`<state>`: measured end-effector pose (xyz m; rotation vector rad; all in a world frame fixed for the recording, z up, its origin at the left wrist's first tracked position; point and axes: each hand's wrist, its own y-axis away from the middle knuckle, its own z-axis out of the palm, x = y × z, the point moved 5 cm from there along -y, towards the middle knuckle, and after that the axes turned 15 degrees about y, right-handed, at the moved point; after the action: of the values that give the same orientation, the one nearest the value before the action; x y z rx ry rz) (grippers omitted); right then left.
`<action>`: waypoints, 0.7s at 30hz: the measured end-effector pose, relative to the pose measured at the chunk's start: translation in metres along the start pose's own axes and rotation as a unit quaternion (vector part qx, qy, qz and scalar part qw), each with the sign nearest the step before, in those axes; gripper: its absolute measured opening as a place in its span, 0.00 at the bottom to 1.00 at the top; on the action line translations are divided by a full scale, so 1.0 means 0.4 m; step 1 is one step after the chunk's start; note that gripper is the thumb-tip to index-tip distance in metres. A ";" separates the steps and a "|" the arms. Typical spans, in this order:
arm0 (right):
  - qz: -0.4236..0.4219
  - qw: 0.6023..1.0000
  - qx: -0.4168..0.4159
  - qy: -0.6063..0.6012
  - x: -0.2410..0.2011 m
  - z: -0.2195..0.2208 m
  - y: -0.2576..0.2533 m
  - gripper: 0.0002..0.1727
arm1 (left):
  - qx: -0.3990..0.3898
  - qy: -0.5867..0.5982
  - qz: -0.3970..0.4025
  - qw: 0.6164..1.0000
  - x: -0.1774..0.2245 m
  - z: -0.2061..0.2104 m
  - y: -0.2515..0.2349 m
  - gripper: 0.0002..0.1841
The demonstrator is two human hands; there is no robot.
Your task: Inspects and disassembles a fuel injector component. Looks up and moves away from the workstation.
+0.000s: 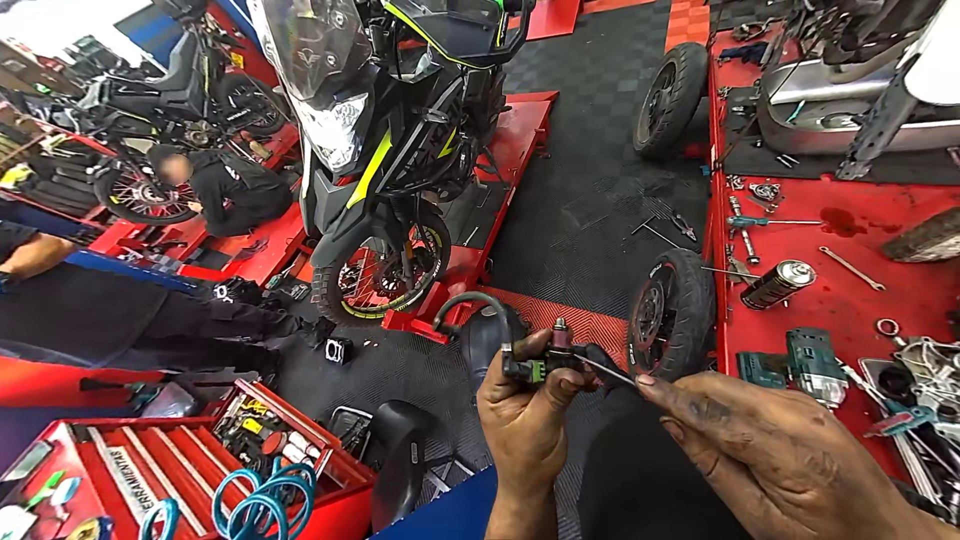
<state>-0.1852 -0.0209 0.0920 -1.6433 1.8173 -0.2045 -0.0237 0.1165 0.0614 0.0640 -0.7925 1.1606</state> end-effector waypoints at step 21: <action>-0.015 0.990 -0.001 -0.138 0.033 -0.014 0.000 0.18 | -0.075 -0.058 -0.010 0.995 0.016 0.038 0.005 0.16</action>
<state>-0.1881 -0.0349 0.0914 -1.6143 1.5852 0.0121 -0.0324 0.1157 0.0756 0.0147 -0.9789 1.0818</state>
